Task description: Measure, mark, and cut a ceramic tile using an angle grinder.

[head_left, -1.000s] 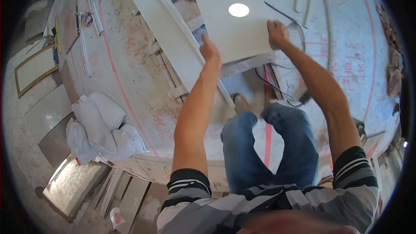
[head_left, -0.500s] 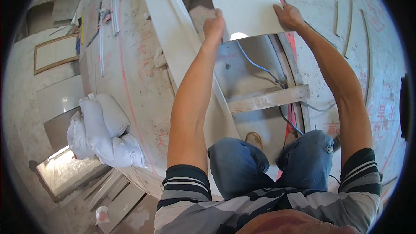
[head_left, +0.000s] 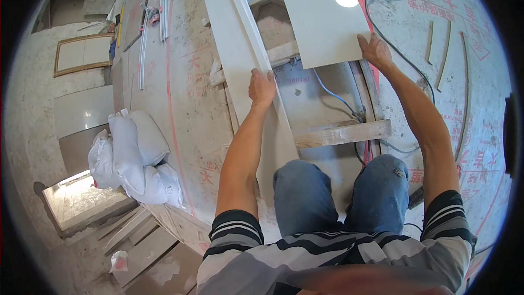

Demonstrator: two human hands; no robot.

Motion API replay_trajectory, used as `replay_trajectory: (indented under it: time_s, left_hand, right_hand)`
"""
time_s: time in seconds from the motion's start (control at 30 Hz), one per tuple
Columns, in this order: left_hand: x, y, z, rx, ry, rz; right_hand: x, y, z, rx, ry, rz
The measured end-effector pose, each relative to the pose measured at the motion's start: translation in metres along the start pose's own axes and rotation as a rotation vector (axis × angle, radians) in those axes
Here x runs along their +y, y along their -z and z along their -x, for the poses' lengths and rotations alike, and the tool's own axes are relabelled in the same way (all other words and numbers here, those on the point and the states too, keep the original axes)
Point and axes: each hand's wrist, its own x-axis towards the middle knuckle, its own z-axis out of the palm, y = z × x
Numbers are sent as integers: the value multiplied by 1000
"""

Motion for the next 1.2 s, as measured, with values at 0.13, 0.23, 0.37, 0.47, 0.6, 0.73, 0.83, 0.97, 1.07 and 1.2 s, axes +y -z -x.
replay_trajectory:
  time_s: [0.13, 0.23, 0.37, 0.47, 0.6, 0.73, 0.83, 0.97, 1.07, 1.2]
  left_hand:
    - [-27, -2, -14, 64, -31, -37]
    - [-54, 9, -27, 50, 17, -89]
    - [-71, 16, -35, 8, -29, -197]
    - [-66, 20, -36, -56, -27, -165]
    - [-41, 24, -22, 2, -93, -255]
    - [18, -4, -7, 112, -752, -297]
    - [79, -32, 1, 62, -830, -312]
    - [117, -46, 9, 180, -916, -378]
    - [127, -53, 6, 122, -1067, -314]
    - [124, -51, -6, 86, -1085, -229]
  right_hand:
    - [-5, -16, 3, 46, 38, 8]
    - [-14, -12, 2, 75, 289, 257]
    - [-25, 8, 2, -5, 69, 86]
    - [-17, 25, 17, -59, -69, -69]
    - [38, 50, 82, -122, -71, -117]
    - [140, 76, 190, -59, -328, -35]
    - [209, 100, 306, 38, -675, 96]
    - [237, 106, 442, 163, -932, 259]
    - [227, 87, 502, -64, -1165, 88]
    - [207, 23, 505, -132, -1041, -150]
